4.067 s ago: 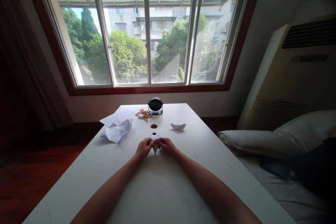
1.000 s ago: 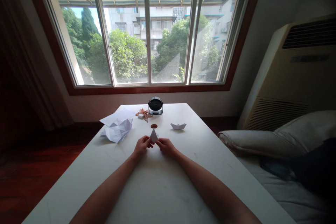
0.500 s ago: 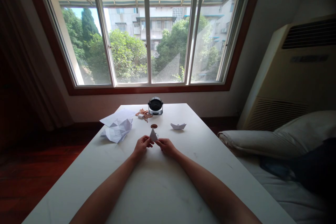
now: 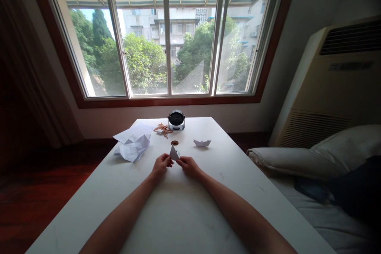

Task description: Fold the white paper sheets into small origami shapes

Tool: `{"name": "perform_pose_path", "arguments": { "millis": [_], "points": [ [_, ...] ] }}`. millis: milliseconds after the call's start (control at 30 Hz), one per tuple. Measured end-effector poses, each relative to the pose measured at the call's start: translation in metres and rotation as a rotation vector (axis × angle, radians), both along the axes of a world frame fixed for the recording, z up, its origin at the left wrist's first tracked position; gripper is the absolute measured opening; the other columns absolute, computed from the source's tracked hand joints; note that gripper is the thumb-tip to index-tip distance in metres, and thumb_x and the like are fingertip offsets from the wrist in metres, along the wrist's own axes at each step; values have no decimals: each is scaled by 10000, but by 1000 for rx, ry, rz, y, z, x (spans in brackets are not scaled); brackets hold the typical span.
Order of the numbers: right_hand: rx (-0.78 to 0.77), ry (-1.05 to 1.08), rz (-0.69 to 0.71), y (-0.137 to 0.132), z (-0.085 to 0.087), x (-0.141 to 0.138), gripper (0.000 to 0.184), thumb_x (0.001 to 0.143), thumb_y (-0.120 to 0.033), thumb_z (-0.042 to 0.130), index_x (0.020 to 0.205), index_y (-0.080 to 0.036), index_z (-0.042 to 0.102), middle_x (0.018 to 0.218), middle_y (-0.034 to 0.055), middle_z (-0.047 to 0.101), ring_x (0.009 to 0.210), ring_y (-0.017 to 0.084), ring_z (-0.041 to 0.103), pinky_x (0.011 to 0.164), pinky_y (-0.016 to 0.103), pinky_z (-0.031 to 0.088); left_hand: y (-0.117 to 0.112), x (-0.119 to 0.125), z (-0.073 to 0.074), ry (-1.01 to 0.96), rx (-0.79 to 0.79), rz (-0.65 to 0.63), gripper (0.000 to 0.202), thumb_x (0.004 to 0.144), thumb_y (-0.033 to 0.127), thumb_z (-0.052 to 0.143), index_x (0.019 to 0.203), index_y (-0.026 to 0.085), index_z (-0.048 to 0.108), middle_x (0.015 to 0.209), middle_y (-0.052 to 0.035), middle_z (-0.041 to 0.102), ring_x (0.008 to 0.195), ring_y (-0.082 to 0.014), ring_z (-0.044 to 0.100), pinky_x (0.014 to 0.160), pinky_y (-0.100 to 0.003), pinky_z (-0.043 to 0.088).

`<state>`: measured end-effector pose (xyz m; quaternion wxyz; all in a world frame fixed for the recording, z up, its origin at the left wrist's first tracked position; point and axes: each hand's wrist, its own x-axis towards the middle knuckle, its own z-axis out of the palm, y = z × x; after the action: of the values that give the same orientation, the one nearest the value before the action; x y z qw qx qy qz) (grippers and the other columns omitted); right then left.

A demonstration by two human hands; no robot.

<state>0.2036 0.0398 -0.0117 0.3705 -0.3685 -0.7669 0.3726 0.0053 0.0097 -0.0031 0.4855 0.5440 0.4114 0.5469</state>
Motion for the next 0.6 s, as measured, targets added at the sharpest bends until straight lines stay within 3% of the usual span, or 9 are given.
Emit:
{"name": "perform_pose_path", "arguments": {
  "millis": [333, 600],
  "points": [
    [-85, 147, 40, 4, -1, 0, 569, 905, -681, 445, 650, -180, 530, 548, -3, 539, 528, 131, 501, 566, 248, 399, 1, 2, 0, 20, 2, -59, 396, 831, 548, 633, 870, 154, 632, 667, -28, 649, 595, -148, 593, 628, -277, 464],
    [-121, 209, 49, 5, -3, -1, 493, 845, -651, 584, 771, -165, 615, 631, 14, 607, 577, 144, 549, 572, 254, 427, -5, 5, 5, 101, 36, -98, 355, 849, 520, 599, 857, 168, 648, 637, -17, 638, 583, -150, 579, 608, -271, 436]
  ]
}}
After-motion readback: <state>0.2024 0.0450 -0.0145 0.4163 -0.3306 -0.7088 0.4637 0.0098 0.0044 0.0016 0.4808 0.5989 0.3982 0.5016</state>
